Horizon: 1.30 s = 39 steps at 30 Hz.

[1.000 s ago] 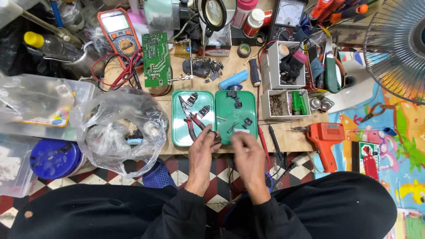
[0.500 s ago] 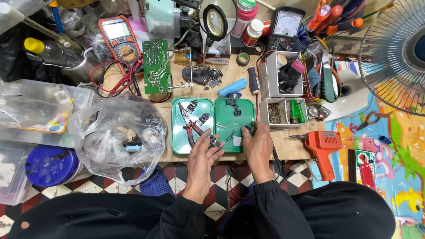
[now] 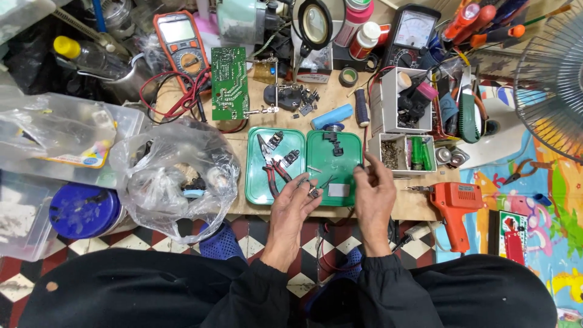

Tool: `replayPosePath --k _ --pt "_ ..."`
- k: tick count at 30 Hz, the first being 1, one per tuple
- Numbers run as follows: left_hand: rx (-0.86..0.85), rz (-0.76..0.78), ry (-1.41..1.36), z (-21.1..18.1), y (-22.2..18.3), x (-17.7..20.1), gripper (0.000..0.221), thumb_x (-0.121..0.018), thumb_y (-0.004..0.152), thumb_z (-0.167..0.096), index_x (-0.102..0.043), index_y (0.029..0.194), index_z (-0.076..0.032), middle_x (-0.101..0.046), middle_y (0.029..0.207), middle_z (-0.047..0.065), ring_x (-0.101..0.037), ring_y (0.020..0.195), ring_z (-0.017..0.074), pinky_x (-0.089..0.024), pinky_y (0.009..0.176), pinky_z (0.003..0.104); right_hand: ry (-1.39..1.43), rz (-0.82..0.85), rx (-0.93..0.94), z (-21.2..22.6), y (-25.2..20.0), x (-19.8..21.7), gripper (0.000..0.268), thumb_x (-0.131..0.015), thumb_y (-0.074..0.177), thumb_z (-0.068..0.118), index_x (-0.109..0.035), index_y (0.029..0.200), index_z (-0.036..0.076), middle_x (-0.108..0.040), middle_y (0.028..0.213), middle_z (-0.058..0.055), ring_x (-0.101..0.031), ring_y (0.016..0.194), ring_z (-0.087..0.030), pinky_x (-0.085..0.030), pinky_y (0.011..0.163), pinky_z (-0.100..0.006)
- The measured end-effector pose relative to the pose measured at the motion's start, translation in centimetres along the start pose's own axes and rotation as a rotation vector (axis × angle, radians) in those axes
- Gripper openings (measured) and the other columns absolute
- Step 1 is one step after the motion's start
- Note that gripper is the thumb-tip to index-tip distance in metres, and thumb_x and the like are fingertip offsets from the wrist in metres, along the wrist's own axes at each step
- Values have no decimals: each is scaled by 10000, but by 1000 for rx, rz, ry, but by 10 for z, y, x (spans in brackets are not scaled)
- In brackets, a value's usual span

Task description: Inspecting and manipulating a small electronic component at a repair station to check for defects or assembly issues.

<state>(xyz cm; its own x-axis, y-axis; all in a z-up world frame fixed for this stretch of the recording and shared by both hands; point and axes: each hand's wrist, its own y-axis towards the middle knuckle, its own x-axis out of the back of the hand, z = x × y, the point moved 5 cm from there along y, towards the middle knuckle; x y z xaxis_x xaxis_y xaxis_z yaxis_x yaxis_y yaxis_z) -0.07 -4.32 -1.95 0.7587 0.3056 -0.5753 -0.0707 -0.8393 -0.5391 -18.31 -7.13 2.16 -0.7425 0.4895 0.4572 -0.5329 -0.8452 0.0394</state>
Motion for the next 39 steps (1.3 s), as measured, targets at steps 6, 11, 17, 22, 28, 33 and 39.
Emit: replayPosePath --k 6,11,17,22,28,33,39 --pt "40 38 -125 -16 -12 -13 497 -513 1144 -186 -572 1599 6 -639 1545 353 -702 1343 438 -562 1182 512 434 55 -34 10 -13 3 311 -768 1005 99 -736 1280 -42 -684 1108 -193 -779 941 -272 -689 889 -362" --pt "44 58 -88 -20 -19 -20 494 -522 1142 -186 -604 1595 -7 -690 1491 310 -735 1263 350 -584 1159 471 376 152 -5 14 -47 -3 232 -823 1005 69 -726 1196 -21 -757 1074 -187 -824 951 -283 -685 905 -419" --pt "17 63 -48 -24 -24 -20 483 -554 1130 -205 -651 1577 -49 -720 1463 273 -731 1221 255 -600 1132 421 225 163 255 35 -68 -6 175 -883 976 77 -745 1076 37 -795 1160 -145 -775 1179 -247 -585 1070 -439" --pt "-24 83 -20 -30 -30 -23 482 -561 1136 -229 -655 1581 -72 -716 1495 248 -708 1239 219 -586 1135 394 29 138 394 48 -77 -5 146 -884 990 131 -760 1048 80 -818 1169 -127 -797 1183 -306 -593 1033 -455" --pt "-121 114 53 -28 -28 -20 465 -562 1143 -244 -670 1568 -85 -691 1536 249 -669 1344 269 -553 1189 422 -28 138 444 55 -80 -5 138 -874 1009 143 -760 1055 80 -816 1152 -147 -797 1152 -362 -607 993 -510" --pt "-180 104 144 -28 -29 -18 441 -575 1142 -249 -702 1534 -90 -694 1532 256 -650 1381 298 -555 1190 426 5 153 380 47 -79 -5 131 -878 1005 162 -773 1060 103 -837 1138 -124 -809 1142 -317 -611 994 -483" --pt "-191 100 263 -27 -31 -19 435 -579 1142 -293 -723 1530 -161 -733 1495 199 -640 1369 264 -559 1163 458 -43 131 469 50 -82 -6 128 -878 996 126 -754 1016 105 -823 1063 -105 -801 1044 -328 -611 932 -463"
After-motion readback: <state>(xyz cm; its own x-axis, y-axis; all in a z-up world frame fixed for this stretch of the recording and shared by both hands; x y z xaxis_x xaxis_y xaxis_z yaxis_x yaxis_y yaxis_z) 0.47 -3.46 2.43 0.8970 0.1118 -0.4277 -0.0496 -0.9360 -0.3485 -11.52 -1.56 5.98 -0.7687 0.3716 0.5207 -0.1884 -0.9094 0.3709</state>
